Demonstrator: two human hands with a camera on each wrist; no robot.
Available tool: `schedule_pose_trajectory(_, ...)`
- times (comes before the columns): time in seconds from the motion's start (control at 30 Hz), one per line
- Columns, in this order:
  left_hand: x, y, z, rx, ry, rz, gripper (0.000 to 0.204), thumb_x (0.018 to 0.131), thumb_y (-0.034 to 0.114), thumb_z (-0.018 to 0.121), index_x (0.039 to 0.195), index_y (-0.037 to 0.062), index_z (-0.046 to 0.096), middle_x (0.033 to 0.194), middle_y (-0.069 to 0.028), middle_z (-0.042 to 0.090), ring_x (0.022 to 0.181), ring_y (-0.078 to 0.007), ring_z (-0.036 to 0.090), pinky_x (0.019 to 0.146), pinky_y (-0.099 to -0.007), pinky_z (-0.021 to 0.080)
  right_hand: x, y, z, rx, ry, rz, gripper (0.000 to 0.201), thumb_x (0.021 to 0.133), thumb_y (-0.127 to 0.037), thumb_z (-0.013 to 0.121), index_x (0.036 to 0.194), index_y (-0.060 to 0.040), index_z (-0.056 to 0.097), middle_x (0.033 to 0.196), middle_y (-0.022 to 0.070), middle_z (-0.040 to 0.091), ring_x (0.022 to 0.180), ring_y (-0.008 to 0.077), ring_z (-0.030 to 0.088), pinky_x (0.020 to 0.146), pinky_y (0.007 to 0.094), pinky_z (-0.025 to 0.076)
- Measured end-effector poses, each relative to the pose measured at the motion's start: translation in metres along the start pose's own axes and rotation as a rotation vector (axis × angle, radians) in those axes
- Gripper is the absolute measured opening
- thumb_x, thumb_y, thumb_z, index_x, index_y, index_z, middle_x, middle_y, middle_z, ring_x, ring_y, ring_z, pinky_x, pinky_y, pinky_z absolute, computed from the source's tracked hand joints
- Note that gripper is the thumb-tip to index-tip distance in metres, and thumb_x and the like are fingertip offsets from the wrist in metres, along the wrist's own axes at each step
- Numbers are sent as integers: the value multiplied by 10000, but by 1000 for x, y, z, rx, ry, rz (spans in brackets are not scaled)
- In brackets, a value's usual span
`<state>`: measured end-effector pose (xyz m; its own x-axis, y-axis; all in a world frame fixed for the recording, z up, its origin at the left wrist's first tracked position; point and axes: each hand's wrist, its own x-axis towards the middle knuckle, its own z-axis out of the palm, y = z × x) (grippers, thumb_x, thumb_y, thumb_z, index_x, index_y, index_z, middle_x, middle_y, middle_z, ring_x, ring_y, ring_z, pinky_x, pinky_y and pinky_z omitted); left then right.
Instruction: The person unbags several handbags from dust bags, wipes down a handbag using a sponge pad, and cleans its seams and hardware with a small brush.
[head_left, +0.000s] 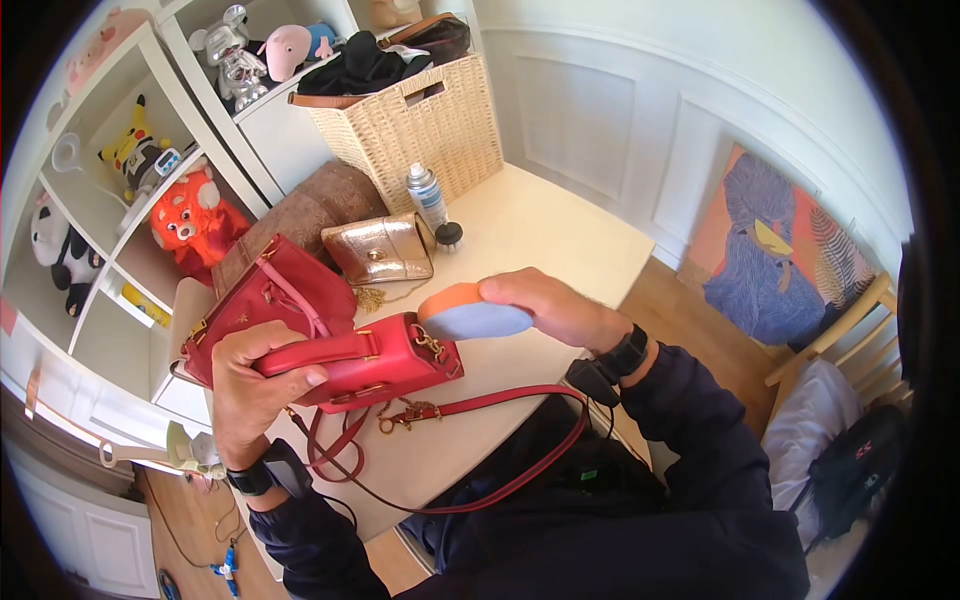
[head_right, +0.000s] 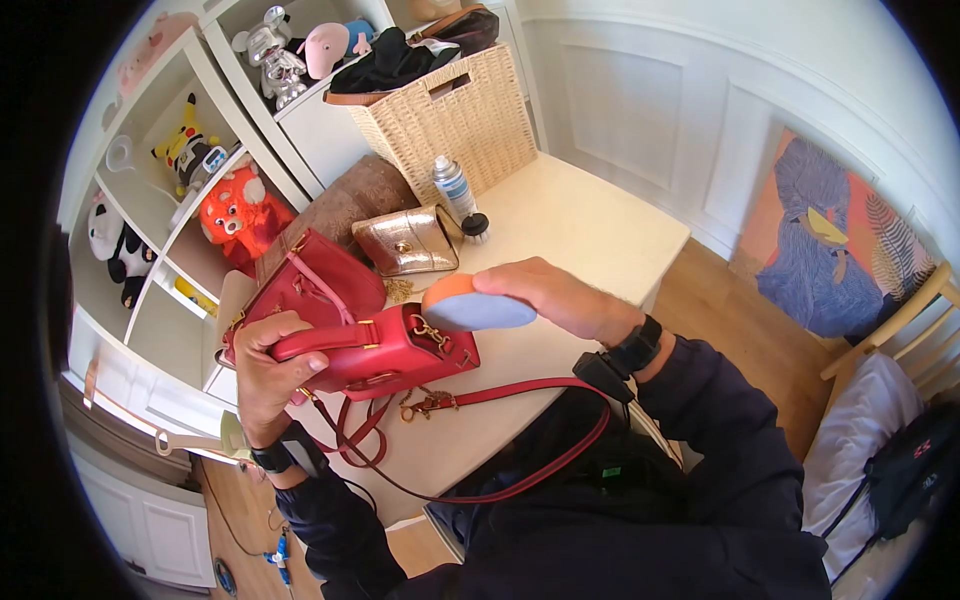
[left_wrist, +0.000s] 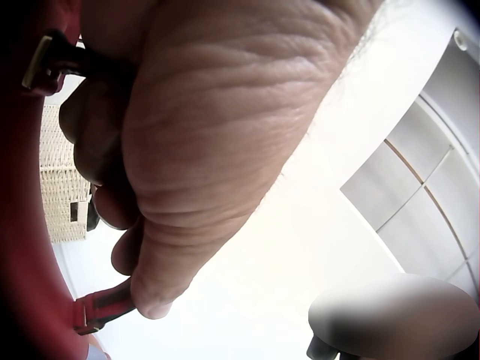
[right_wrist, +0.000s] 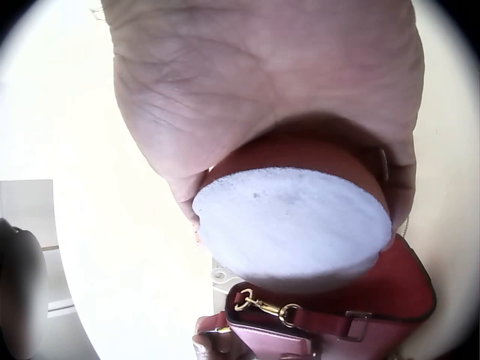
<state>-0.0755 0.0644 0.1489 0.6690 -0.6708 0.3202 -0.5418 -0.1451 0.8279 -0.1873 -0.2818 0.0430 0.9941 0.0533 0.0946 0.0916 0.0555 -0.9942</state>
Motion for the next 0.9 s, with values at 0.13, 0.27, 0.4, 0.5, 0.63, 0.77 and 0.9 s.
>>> schedule_pose_trajectory(0.13,1,-2,0,-1,-7,6,407,781,250,1015,892,-38,750,768,36,584,677,-49,512,598,-255,385,3,9,-1,45,-11,-17,468,1127,-400,614,1308,-3,784,1139,27,782,1003,88,658,881,273,503)
schedule_pose_trajectory(0.27,-1,-1,-3,4,6,10,415,777,259,1018,893,-37,751,766,37,578,680,-53,514,604,-259,390,4,9,-1,246,-13,-66,449,1142,-377,590,1313,-8,782,1154,21,775,1015,87,650,889,274,502)
schedule_pose_trajectory(0.4,1,-3,-4,1,-14,45,285,797,102,984,918,-39,769,774,17,647,699,-56,608,593,-240,457,5,14,-10,46,-72,-50,443,1142,-380,589,1310,-19,784,1147,12,761,1011,90,638,891,267,495)
schedule_pose_trajectory(0.5,1,-11,-7,36,9,96,306,780,122,995,908,-40,769,763,19,635,685,-52,589,585,-237,438,0,8,-8,-3,-49,-31,440,1126,-393,620,1299,-26,789,1117,7,755,1003,91,631,887,263,488)
schedule_pose_trajectory(0.63,-3,-11,-16,-1,29,10,334,764,155,1007,900,-41,774,753,20,627,623,-48,558,541,-236,404,4,15,-3,-101,-80,-9,447,1106,-401,654,1294,-20,790,1109,27,761,1010,98,633,890,269,491)
schedule_pose_trajectory(0.77,-9,-17,-27,-76,25,41,394,744,216,1025,875,-49,766,736,11,619,541,-54,531,481,-239,370,4,7,5,-245,-79,-20,458,1103,-382,670,1319,10,765,1146,58,770,1061,127,647,945,291,506)
schedule_pose_trajectory(0.9,-11,-24,-34,-124,54,78,457,730,271,1041,869,-56,754,730,-6,614,525,-64,544,470,-232,381,-1,-5,14,-132,-112,-115,493,1101,-396,675,1351,23,744,1199,78,773,1114,142,654,985,304,517)
